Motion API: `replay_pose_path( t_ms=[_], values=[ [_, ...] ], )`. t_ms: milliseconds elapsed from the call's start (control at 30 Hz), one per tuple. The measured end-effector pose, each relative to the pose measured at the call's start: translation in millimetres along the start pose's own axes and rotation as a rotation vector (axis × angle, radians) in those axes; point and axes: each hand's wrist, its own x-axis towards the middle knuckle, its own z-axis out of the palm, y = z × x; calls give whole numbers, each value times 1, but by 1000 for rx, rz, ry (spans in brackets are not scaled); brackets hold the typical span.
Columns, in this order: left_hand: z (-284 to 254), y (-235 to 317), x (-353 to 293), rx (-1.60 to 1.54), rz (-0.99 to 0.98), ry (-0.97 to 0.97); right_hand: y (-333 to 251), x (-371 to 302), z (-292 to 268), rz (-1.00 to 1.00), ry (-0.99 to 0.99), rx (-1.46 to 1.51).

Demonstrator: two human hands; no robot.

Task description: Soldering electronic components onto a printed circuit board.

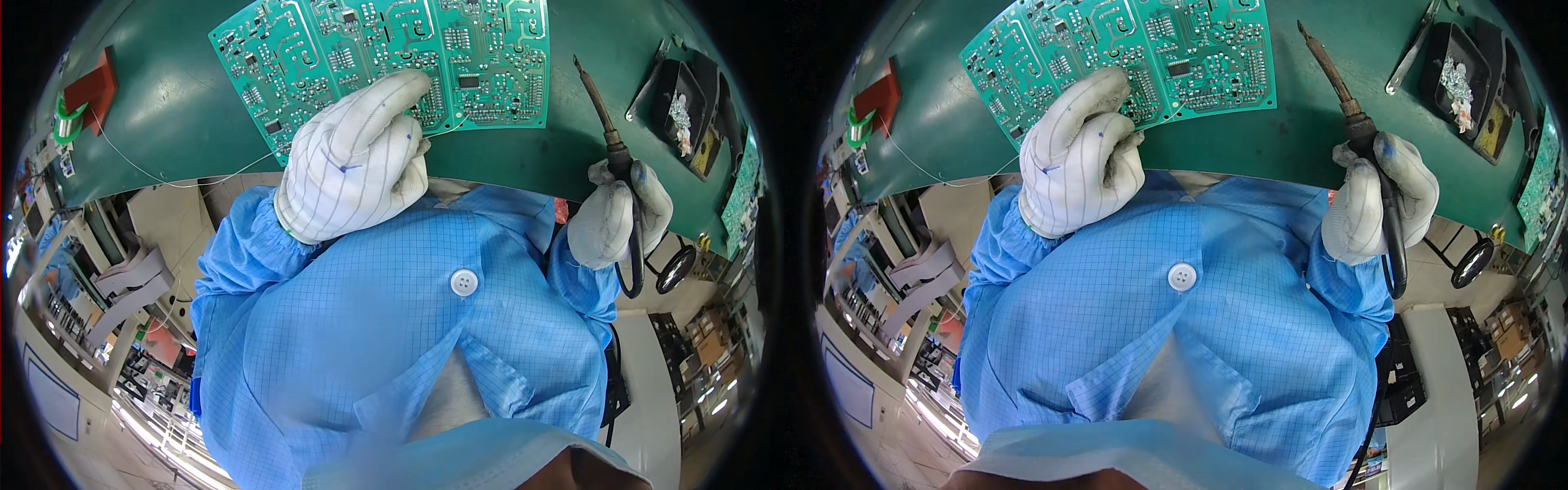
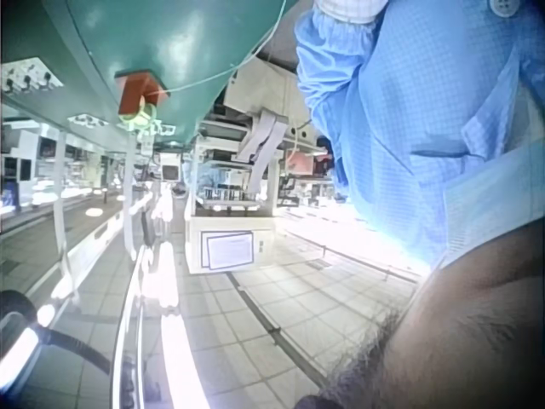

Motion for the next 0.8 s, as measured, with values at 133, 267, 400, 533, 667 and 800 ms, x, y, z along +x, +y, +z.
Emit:
replay_pose_path(
  t_ms=[133,267,400,533,667,800],
  values=[
    [-7,1,2,-38,-71,-82,0,-1,2,6,25,-3],
    [-9,2,3,-39,-79,-60,0,-1,1,11,24,5],
    [-5,2,4,-36,-117,6,0,-1,0,6,3,-21],
    [-7,9,4,22,-165,-50,1,-1,-1,3,1,-56],
    [-9,6,8,31,-158,-47,2,-2,-2,16,7,-4],
    [-5,-3,12,51,-86,40,2,-1,-2,-4,-4,-19]
  ],
)
